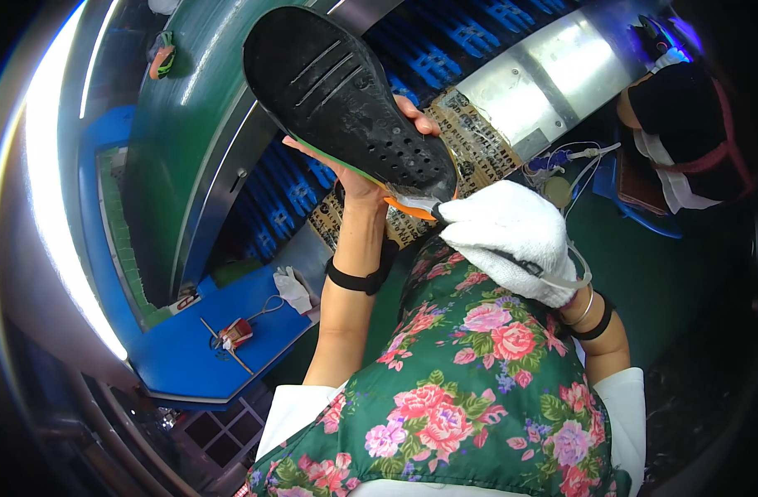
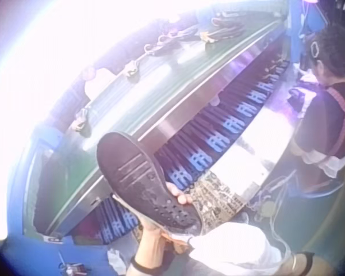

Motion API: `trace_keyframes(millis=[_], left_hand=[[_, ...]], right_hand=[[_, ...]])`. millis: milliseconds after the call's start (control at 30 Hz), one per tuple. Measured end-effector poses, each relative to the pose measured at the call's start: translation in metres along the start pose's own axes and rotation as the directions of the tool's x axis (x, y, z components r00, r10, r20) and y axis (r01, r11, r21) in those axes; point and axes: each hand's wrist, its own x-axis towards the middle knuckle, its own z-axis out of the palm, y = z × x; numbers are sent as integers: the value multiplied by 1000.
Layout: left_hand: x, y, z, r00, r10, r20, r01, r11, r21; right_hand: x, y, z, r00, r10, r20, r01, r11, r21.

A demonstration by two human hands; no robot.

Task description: Apply adhesive to shoe outsoles using a brush before placement on a conveyor belt.

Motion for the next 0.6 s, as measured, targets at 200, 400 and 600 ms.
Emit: trace_keyframes(millis=[200,400,600], left_hand=[[6,1,4,998,22,66,-21,1000,-13],[8,4,3,995,2,102,-11,996,92],[11,6,-3,993,-34,109,25,996,87]], right_hand=[[1,2,-3,999,4,-54,-3,1000,19],[0,1,-3,998,54,-19,-52,995,85],[-4,-4,1,998,-58,-14,57,996,-65]])
